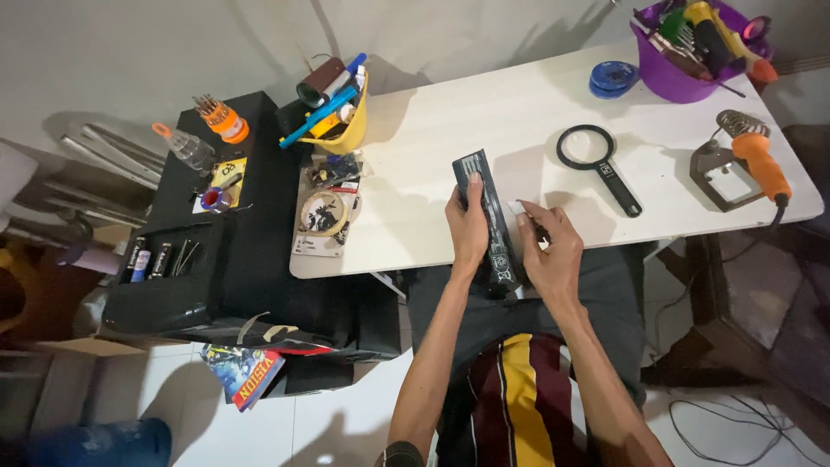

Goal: The person is disassembling a laptop battery housing by prying the seams with a thin tool, snipping connections with pliers, and cutting with a small blade.

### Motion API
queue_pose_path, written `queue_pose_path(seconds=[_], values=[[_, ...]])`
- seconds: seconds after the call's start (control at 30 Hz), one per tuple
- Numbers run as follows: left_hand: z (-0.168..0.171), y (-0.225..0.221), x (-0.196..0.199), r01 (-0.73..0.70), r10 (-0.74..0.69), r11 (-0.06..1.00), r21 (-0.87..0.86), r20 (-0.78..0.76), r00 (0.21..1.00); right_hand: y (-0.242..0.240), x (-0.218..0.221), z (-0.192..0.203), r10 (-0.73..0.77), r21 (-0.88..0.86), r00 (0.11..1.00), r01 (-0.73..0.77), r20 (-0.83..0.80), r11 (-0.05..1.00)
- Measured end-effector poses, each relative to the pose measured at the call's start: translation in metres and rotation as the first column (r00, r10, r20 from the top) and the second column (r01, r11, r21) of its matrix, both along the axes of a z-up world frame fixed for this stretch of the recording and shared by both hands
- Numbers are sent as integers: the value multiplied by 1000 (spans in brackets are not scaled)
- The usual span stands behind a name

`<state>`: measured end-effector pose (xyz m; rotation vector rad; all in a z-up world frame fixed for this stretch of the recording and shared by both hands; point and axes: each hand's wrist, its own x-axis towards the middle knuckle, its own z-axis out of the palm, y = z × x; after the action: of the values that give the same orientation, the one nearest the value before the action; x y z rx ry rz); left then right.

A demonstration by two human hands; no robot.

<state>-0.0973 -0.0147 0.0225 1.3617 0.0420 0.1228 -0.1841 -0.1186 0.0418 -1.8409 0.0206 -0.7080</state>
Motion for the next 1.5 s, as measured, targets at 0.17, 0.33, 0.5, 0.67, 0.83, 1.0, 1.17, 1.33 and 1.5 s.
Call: queue_pose_path(seconds=[0.17, 0.33, 0.5, 0.67, 0.83, 1.0, 1.17, 1.33, 1.5], values=[[5, 3, -5, 30, -30, 999, 20, 21, 999, 2, -5, 10, 4, -41, 999, -2, 35, 999], [26, 3, -16, 35, -36, 999, 41, 46, 998, 0, -4, 8, 19, -43, 999, -17, 50, 999], [18, 1, -15, 64, -67, 997, 38, 79, 995, 1, -3, 9, 37, -1, 997, -37, 73, 999], [4, 0, -9, 59, -62, 997, 42, 77, 995, 1, -2, 11, 31, -18, 997, -30, 65, 999], [0, 0, -7, 47, -50, 998, 29, 94, 994, 1, 0, 11, 39, -23, 997, -37, 63, 999], [-5, 2, -3, 40, -41, 999, 14, 76, 996, 0, 2, 10, 47, -25, 995, -45, 90, 999], [10, 1, -10, 46, -47, 999, 13, 92, 995, -1, 1, 8, 34, -37, 996, -31, 78, 999], [7, 2, -9, 50, -51, 999, 15, 86, 995, -1, 1, 6, 30, -27, 997, -28, 73, 999], [6, 4, -8, 62, -64, 998, 17, 100, 993, 1, 0, 9, 41, -23, 996, -39, 82, 999]])
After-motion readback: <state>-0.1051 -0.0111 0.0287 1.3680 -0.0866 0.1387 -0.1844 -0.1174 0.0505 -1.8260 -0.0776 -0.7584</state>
